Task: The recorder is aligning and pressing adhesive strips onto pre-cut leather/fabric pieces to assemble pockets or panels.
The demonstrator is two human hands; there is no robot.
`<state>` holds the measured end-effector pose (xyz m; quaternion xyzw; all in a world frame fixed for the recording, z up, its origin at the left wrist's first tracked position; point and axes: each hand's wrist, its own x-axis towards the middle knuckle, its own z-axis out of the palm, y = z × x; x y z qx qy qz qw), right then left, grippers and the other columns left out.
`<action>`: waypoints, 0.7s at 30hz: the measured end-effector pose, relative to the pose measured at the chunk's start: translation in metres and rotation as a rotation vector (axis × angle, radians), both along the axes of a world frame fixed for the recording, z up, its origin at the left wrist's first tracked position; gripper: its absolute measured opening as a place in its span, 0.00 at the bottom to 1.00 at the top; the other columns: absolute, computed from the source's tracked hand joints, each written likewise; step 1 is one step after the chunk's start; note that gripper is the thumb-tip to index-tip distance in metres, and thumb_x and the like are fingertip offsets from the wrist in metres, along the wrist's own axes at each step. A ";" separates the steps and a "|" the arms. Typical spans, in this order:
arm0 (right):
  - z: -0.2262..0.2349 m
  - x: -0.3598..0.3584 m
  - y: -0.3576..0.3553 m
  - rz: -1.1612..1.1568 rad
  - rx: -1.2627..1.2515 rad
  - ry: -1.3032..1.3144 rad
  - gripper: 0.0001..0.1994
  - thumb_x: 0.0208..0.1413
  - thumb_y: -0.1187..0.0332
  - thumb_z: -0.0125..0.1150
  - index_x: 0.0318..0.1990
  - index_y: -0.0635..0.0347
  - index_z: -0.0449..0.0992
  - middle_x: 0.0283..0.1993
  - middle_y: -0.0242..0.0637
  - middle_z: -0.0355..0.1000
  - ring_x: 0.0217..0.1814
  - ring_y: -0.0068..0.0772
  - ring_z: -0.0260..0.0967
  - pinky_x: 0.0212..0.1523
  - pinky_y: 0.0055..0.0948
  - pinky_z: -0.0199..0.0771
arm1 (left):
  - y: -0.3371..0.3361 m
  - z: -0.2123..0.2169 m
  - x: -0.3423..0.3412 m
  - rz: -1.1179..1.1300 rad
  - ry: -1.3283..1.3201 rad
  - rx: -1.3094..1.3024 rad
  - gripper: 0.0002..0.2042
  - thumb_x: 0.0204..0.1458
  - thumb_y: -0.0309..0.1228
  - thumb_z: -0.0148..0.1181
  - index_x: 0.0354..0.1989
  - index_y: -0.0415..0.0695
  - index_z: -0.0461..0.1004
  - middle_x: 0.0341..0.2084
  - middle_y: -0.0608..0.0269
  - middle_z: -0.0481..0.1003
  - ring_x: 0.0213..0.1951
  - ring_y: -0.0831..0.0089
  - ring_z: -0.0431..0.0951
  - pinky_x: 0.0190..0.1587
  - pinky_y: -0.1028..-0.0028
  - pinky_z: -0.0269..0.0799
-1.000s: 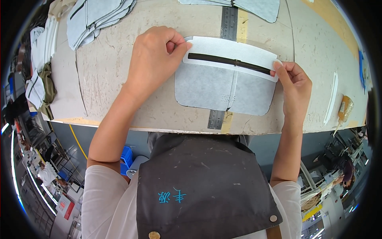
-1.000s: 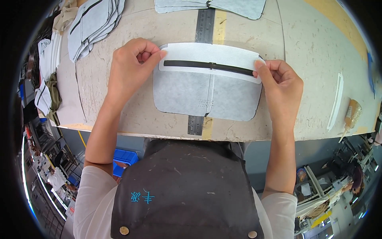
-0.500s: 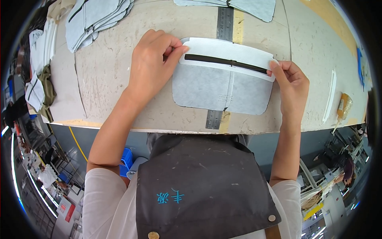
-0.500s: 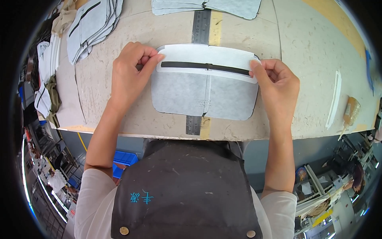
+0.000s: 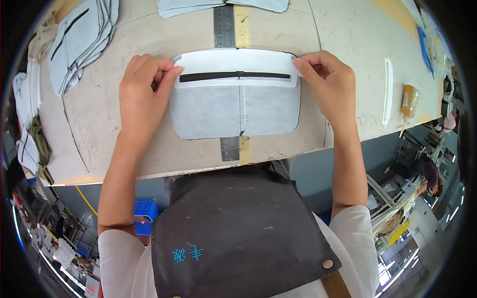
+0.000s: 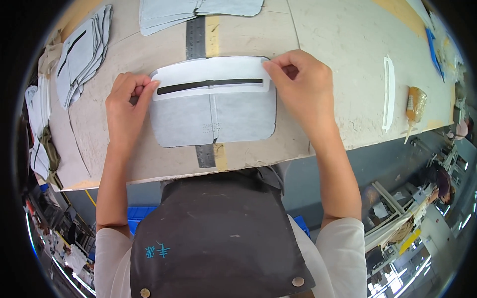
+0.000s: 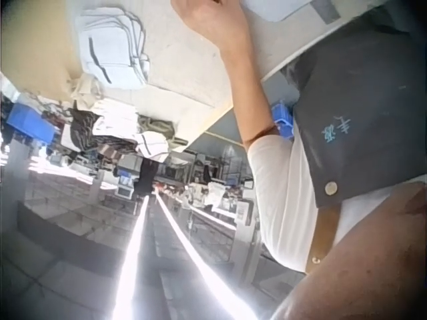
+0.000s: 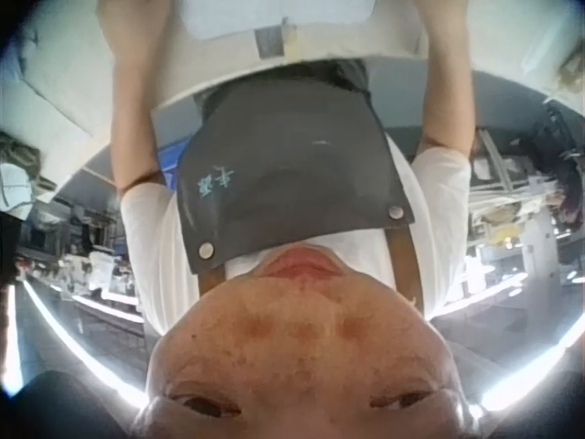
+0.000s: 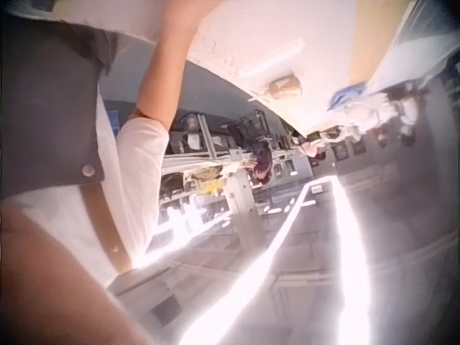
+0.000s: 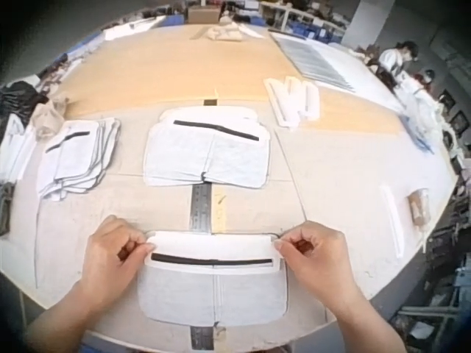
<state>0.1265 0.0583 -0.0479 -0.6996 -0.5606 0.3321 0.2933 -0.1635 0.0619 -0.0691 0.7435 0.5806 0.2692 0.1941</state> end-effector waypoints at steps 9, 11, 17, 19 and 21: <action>-0.012 -0.002 0.001 0.169 0.243 -0.246 0.06 0.52 0.74 0.66 0.27 0.63 0.76 0.28 0.35 0.74 0.25 0.30 0.71 0.28 0.27 0.73 | 0.001 0.000 0.002 0.031 -0.018 -0.018 0.06 0.48 0.23 0.68 0.27 0.39 0.76 0.20 0.65 0.67 0.25 0.73 0.65 0.25 0.72 0.62; -0.014 -0.002 0.000 0.191 0.288 -0.293 0.07 0.52 0.74 0.66 0.27 0.62 0.74 0.28 0.35 0.73 0.24 0.31 0.71 0.27 0.28 0.72 | 0.001 0.001 0.002 0.027 -0.019 -0.017 0.06 0.48 0.23 0.68 0.28 0.39 0.76 0.20 0.65 0.67 0.25 0.73 0.65 0.25 0.72 0.62; -0.019 -0.002 -0.001 0.212 0.355 -0.331 0.07 0.52 0.74 0.66 0.27 0.61 0.73 0.28 0.34 0.72 0.24 0.33 0.70 0.25 0.29 0.71 | 0.000 0.001 0.001 0.034 -0.018 -0.022 0.06 0.48 0.23 0.68 0.28 0.39 0.76 0.20 0.65 0.68 0.25 0.73 0.65 0.26 0.72 0.63; -0.021 -0.002 -0.001 0.214 0.369 -0.342 0.07 0.52 0.74 0.66 0.27 0.61 0.72 0.28 0.34 0.71 0.23 0.33 0.70 0.24 0.29 0.71 | 0.000 0.001 0.001 0.032 -0.018 -0.018 0.06 0.48 0.23 0.68 0.28 0.39 0.76 0.21 0.65 0.68 0.25 0.73 0.65 0.26 0.72 0.63; -0.022 -0.003 -0.002 0.217 0.382 -0.352 0.07 0.52 0.74 0.66 0.27 0.61 0.72 0.28 0.34 0.71 0.23 0.33 0.70 0.24 0.29 0.71 | 0.000 0.001 0.001 0.030 -0.010 -0.018 0.06 0.49 0.24 0.68 0.28 0.38 0.76 0.20 0.64 0.68 0.25 0.73 0.65 0.26 0.72 0.63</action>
